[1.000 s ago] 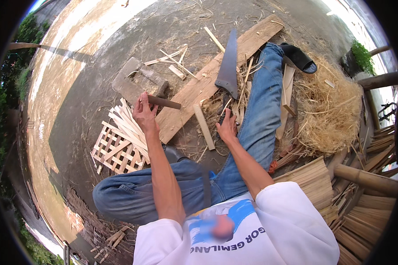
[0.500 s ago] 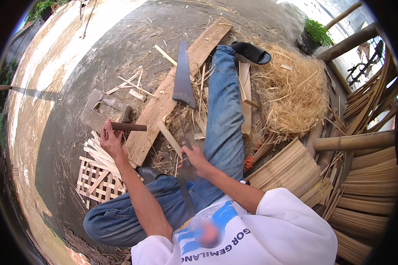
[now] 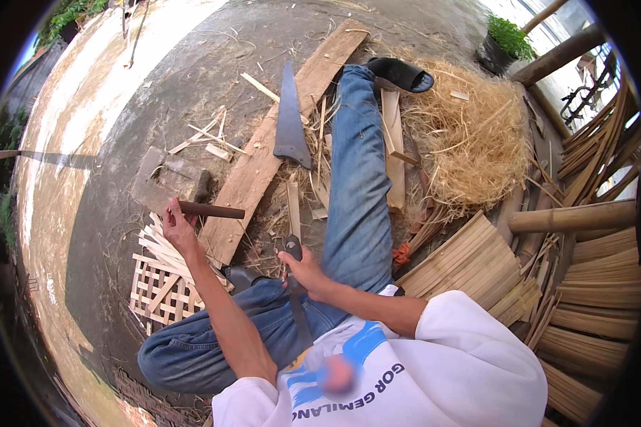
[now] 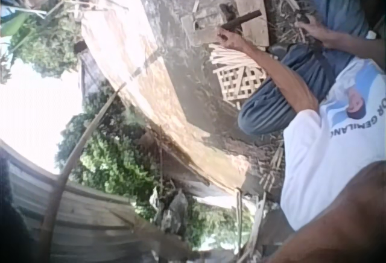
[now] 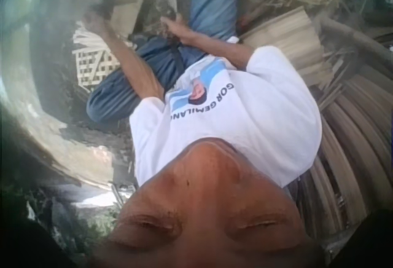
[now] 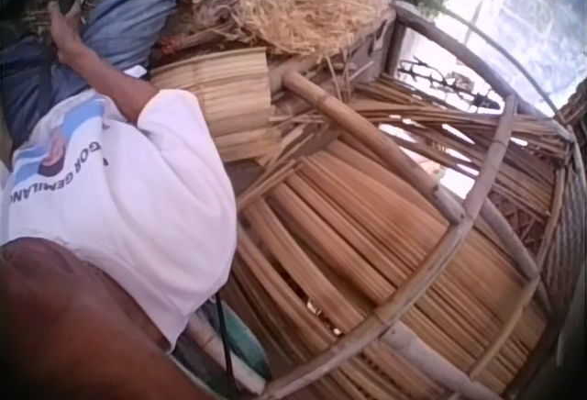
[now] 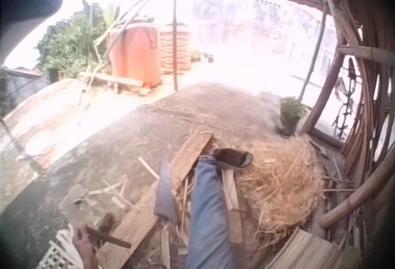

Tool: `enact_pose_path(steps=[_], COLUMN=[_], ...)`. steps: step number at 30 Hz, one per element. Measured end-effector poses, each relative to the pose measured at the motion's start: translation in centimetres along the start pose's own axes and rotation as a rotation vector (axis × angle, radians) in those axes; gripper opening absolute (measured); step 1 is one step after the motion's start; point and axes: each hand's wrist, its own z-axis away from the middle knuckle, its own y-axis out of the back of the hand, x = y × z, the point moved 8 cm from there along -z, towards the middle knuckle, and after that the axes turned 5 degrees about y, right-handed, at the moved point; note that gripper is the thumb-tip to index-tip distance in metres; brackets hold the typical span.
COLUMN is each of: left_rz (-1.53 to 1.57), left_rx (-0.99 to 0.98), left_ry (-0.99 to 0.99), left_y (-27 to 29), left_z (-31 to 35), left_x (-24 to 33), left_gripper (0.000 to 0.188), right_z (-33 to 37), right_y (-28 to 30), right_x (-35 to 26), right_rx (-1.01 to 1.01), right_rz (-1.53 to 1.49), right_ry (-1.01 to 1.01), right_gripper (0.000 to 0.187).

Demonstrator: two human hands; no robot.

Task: The person sits on the ground and uses a machete to split and cut bamboo strips. They then weave the strips into a lattice mat and cut a cylindrical bamboo piece into smaller sections.

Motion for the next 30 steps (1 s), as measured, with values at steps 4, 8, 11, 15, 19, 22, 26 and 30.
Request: enact_pose_path(steps=[4,8,11,15,19,22,26,30], left_rz=[-0.045,-0.103,-0.689,-0.765,-0.813,-0.825,-0.960,-0.946], left_rx=[-0.056,-0.259,-0.442,-0.424,-0.592,-0.643,-0.836,-0.832], left_ry=[0.101,0.300,0.285,0.123,0.093,0.029,0.097,0.049], left_y=[-1.4,-4.4,-6.3,-5.0,-7.8,-7.1,-9.8,-10.2], left_z=[0.5,2.7,4.3,2.7,4.3,3.9,7.2,9.2], left_x=[-2.4,-7.0,-9.3,-10.3,-9.3,-10.5,-7.8,-0.4], left_gripper=[0.035,0.047,0.090,0.076,0.055,0.046,0.046,0.052], right_z=[-0.6,-4.5,-6.6,-6.6,-8.5,-9.5,-11.6,-11.2], right_y=[0.4,1.5,2.3,2.1,4.5,3.7,6.3,5.9], right_x=[-0.6,-0.2,-1.1,-1.7,0.9,2.1,3.8,3.6], right_rx=[-0.026,0.102,0.286,0.250,0.253,0.210,0.229,0.166], right_rz=[0.119,0.528,0.704,0.744,0.611,0.580,0.491,0.515], right_ry=[0.059,0.276,0.515,0.386,0.281,0.270,0.231,0.213], right_gripper=[0.035,0.043,0.053,0.061,0.068,0.069,0.070,0.065])
